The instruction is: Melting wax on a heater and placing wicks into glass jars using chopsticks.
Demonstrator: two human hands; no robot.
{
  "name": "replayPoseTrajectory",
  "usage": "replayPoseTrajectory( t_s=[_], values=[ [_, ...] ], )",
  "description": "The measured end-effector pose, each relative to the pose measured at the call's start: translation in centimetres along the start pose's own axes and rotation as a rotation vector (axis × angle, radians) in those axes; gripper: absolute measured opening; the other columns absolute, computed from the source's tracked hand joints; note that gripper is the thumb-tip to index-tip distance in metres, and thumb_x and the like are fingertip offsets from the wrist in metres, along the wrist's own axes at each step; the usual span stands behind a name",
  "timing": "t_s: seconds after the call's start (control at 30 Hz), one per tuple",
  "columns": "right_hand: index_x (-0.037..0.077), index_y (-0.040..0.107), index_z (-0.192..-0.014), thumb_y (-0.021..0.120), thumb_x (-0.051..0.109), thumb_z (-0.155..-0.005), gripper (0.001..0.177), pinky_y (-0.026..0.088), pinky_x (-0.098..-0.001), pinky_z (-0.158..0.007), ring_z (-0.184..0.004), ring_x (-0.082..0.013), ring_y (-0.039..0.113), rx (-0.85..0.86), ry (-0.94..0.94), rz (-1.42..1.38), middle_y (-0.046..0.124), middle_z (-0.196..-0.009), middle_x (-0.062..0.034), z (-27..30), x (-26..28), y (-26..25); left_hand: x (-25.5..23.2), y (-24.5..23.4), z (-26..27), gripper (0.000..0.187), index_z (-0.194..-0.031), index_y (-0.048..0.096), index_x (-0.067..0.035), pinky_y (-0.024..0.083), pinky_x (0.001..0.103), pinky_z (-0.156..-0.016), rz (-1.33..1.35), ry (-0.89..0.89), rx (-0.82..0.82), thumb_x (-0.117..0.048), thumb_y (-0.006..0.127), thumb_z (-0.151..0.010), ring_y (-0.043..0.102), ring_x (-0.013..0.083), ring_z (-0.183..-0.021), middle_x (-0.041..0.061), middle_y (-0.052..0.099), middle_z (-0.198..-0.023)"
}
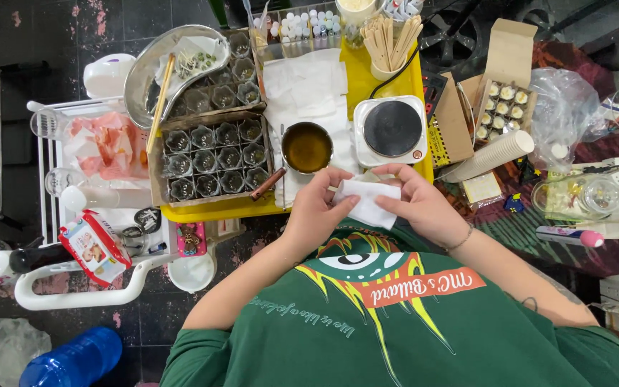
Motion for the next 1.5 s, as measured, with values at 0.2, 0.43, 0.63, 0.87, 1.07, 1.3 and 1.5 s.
replayPoseTrajectory(
  t_s=[0.2, 0.43, 0.63, 0.87, 1.07, 1.3, 1.5],
  values=[
    [0.005, 0.046, -0.140, 0.061, -0.006, -0.096, 0.048, 0.052, -0.0325, -0.094, -0.112, -0.0173, 0.064, 0.048, -0.093, 0.005, 0.064, -0.127, -0.0122, 0.5, 0.0, -0.9, 1.1, 0.1, 0.1, 0.045, -0.139, 0.052, -0.005, 0.044, 0.021, -0.058, 0.145, 0.042, -0.039, -0.003, 0.068, -0.097, 0.054, 0.0044, -0.073, 0.000, 0.060, -0.098],
    [0.003, 0.049, -0.146, 0.050, -0.014, -0.082, 0.066, 0.049, -0.0318, -0.104, -0.125, -0.0168, 0.061, 0.284, -0.038, -0.089, 0.062, -0.137, -0.0093, 0.8, 1.3, -0.4, 4.2, -0.2, -0.2, 0.032, -0.132, 0.061, -0.002, 0.057, 0.024, -0.073, 0.439, -0.145, 0.011, -0.006, 0.063, -0.100, 0.066, 0.0062, -0.087, 0.003, 0.070, -0.103],
    [0.002, 0.056, -0.134, 0.059, 0.002, -0.097, 0.037, 0.054, -0.0275, -0.101, -0.117, -0.0121, 0.065, 0.208, -0.098, 0.138, 0.067, -0.128, -0.0052, -1.2, -3.4, -2.4, 7.7, -0.5, -0.3, 0.027, -0.127, 0.064, 0.000, 0.057, 0.025, -0.075, 0.289, -0.086, 0.020, -0.006, 0.064, -0.101, 0.065, 0.0067, -0.088, 0.004, 0.071, -0.104],
    [0.003, 0.063, -0.112, 0.061, 0.016, -0.105, 0.015, 0.050, -0.0193, -0.071, -0.082, -0.0017, 0.059, -0.129, -0.145, 0.255, 0.067, -0.093, 0.0029, -1.9, -4.8, -1.6, 4.8, -0.5, 0.3, 0.035, -0.131, 0.061, -0.002, 0.057, 0.025, -0.080, -0.011, 0.040, 0.094, -0.011, 0.066, -0.097, 0.068, 0.0073, -0.091, 0.003, 0.071, -0.108],
    [0.004, 0.062, -0.116, 0.061, 0.017, -0.105, 0.018, 0.050, -0.0200, -0.069, -0.080, -0.0031, 0.060, -0.180, -0.162, 0.272, 0.070, -0.092, 0.0012, -2.3, -5.2, -1.3, 4.4, 0.4, 0.1, 0.021, -0.105, 0.070, 0.001, 0.051, 0.027, -0.061, -0.196, 0.037, -0.044, -0.018, 0.074, -0.097, 0.059, 0.0076, -0.068, 0.005, 0.069, -0.078],
    [0.001, 0.074, -0.116, 0.070, 0.010, -0.096, 0.022, 0.052, -0.0230, -0.074, -0.083, -0.0064, 0.062, -0.154, 0.038, 0.507, 0.074, -0.096, -0.0015, -2.9, -8.1, -3.6, 2.9, -1.8, -0.6, 0.032, -0.111, 0.068, -0.004, 0.054, 0.032, -0.063, -0.530, 0.314, -0.279, -0.028, 0.075, -0.092, 0.067, 0.0185, -0.070, 0.010, 0.070, -0.092],
    [0.000, 0.071, -0.117, 0.062, 0.009, -0.100, 0.021, 0.050, -0.0230, -0.073, -0.084, -0.0058, 0.062, -0.254, 0.017, 0.336, 0.073, -0.098, -0.0012, -2.5, -8.6, -4.4, 2.6, -7.8, 0.1, 0.045, -0.103, 0.062, -0.007, 0.044, 0.049, -0.084, -1.225, 0.295, -0.635, -0.044, 0.079, -0.083, 0.059, 0.0367, -0.099, 0.014, 0.065, -0.099]
  ],
)
Point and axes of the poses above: each hand's wrist, its own z-axis away from the middle knuckle, its own y-axis out of the palm, x = y × z, the point moved 1 cm from there along -z, towards the middle knuckle
